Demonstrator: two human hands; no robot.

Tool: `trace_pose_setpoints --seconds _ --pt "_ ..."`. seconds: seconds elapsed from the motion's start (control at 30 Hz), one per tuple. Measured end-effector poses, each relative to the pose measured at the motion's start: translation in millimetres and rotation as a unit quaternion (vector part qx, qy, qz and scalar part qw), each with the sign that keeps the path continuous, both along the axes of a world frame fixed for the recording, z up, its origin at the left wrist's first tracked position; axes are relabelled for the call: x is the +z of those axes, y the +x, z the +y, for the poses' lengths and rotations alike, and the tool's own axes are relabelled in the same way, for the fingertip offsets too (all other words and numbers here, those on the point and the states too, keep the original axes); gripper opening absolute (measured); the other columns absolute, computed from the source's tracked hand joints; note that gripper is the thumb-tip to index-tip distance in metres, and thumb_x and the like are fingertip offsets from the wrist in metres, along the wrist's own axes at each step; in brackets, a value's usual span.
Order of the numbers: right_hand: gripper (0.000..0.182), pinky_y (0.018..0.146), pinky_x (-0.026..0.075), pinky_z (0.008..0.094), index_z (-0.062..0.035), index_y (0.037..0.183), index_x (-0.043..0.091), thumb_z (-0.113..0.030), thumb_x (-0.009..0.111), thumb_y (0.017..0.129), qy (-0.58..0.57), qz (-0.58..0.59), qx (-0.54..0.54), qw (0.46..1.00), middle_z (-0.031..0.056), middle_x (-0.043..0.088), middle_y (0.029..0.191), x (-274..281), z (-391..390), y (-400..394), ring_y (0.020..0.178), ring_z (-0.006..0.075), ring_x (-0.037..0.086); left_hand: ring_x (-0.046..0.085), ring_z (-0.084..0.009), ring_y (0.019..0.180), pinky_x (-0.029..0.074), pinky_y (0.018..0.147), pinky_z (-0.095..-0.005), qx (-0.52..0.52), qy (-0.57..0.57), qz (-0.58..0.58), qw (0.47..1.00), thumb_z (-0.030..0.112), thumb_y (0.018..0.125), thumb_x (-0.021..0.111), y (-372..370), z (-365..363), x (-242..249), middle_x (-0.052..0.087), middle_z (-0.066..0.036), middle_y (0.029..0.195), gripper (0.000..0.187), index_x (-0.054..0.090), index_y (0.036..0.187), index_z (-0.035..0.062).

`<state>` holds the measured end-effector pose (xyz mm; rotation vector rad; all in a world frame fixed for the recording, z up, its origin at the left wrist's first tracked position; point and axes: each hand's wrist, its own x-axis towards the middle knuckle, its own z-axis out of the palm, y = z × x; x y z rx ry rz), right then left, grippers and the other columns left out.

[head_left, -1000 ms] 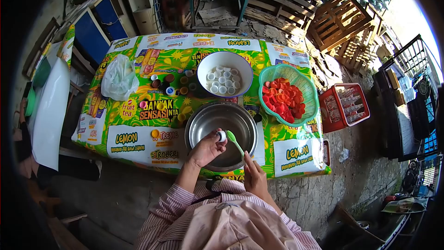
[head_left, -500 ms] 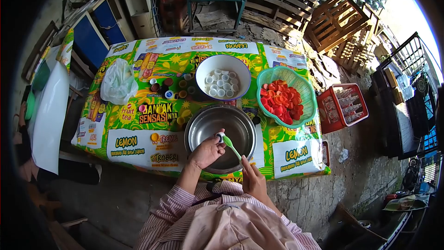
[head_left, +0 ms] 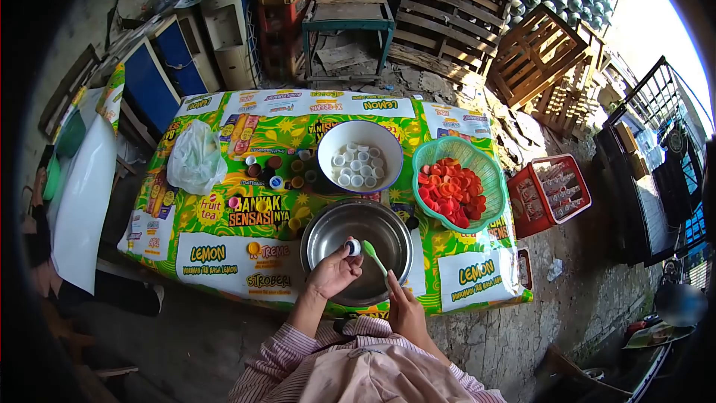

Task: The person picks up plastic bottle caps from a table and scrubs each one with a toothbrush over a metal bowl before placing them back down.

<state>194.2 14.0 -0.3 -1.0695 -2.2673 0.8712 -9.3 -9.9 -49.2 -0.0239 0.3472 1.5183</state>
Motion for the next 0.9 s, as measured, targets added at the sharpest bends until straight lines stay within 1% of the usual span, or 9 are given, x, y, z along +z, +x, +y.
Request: trace_pose_setpoints --seconds 0.1,0.2,0.3,0.33,0.47,0.5,0.57,0.7,0.9 --pt "0.048 0.052 0.046 0.0427 -0.0222 0.133 0.043 -0.009 0.050 0.088 0.003 -0.025 -0.024 0.999 0.0148 0.057 0.076 -3.0 5.4 6.2 0.058 0.0335 0.057 0.055 -0.0124 0.091 0.038 0.069 -0.0232 0.038 -0.034 0.089 0.995 0.012 0.083 0.064 0.6 -0.3 16.6 0.060 0.000 0.097 0.020 0.060 0.102 0.0144" --pt "0.047 0.050 0.046 0.0430 -0.0228 0.133 0.043 -0.011 0.050 0.088 0.001 -0.029 -0.004 1.000 0.0142 0.057 0.075 -2.4 5.1 10.4 0.058 0.0328 0.058 0.056 -0.0108 0.086 0.039 0.068 -0.0210 0.087 -0.066 0.506 0.856 0.012 0.083 0.064 1.6 6.0 23.7 0.058 -0.001 0.094 0.025 0.053 0.105 0.0076" --pt "0.046 0.050 0.047 0.0425 -0.0226 0.133 0.043 -0.013 0.050 0.089 0.007 -0.052 -0.007 0.999 0.0132 0.057 0.077 -6.8 5.2 10.6 0.059 0.0327 0.058 0.061 -0.0165 0.078 0.044 0.076 -0.0266 0.001 -0.098 0.896 0.433 0.007 0.079 0.064 -3.0 2.1 33.4 0.062 -0.008 0.082 0.026 0.054 0.102 0.0077" --pt "0.046 0.051 0.047 0.0422 -0.0221 0.133 0.042 -0.013 0.050 0.089 0.014 -0.061 -0.015 0.998 0.0131 0.057 0.078 -2.5 4.5 11.0 0.059 0.0326 0.058 0.063 -0.0226 0.077 0.045 0.077 -0.0333 0.014 -0.082 0.915 0.396 0.007 0.078 0.063 -3.0 -0.8 38.4 0.063 -0.010 0.079 0.022 0.054 0.099 0.0084" --pt "0.045 0.051 0.046 0.0417 -0.0196 0.133 0.043 -0.014 0.050 0.089 0.007 -0.058 -0.025 0.998 0.0121 0.057 0.080 6.9 13.0 13.2 0.061 0.0318 0.058 0.062 -0.0252 0.083 0.045 0.069 -0.0366 0.037 -0.014 0.761 0.648 0.009 0.080 0.061 -1.3 7.7 59.8 0.065 -0.008 0.090 0.018 0.056 0.097 0.0072" --pt "0.045 0.051 0.046 0.0417 -0.0190 0.132 0.043 -0.014 0.050 0.088 -0.014 -0.069 -0.026 0.997 0.0117 0.057 0.079 4.3 15.0 13.1 0.061 0.0315 0.058 0.062 -0.0248 0.083 0.046 0.071 -0.0355 -0.030 -0.041 0.869 0.493 0.007 0.079 0.061 -4.5 10.6 62.9 0.064 -0.009 0.092 0.020 0.056 0.098 0.0063" --pt "0.044 0.050 0.046 0.0416 -0.0179 0.131 0.044 -0.014 0.051 0.088 -0.009 -0.123 -0.035 0.992 0.0116 0.057 0.077 6.2 17.6 12.5 0.060 0.0313 0.058 0.061 -0.0252 0.080 0.047 0.072 -0.0366 -0.016 -0.006 0.904 0.427 0.005 0.078 0.060 -12.9 14.8 53.8 0.063 -0.009 0.088 0.018 0.056 0.096 0.0059" --pt "0.044 0.050 0.046 0.0416 -0.0178 0.131 0.044 -0.015 0.051 0.088 0.012 -0.070 -0.050 0.996 0.0115 0.057 0.075 3.2 19.9 16.1 0.056 0.0313 0.057 0.058 -0.0265 0.083 0.043 0.074 -0.0370 0.083 -0.046 0.865 0.492 0.006 0.075 0.060 -49.4 57.3 65.0 0.062 -0.006 0.087 0.017 0.059 0.092 0.0079" --pt "0.045 0.050 0.047 0.0418 -0.0191 0.130 0.046 -0.015 0.053 0.086 0.014 -0.087 -0.059 0.994 0.0109 0.057 0.073 -4.1 17.6 19.6 0.056 0.0306 0.057 0.054 -0.0230 0.095 0.032 0.086 -0.0444 0.075 -0.106 0.960 0.248 0.012 0.076 0.060 -124.3 148.6 43.9 0.064 -0.003 0.092 0.022 0.064 0.097 0.0147"
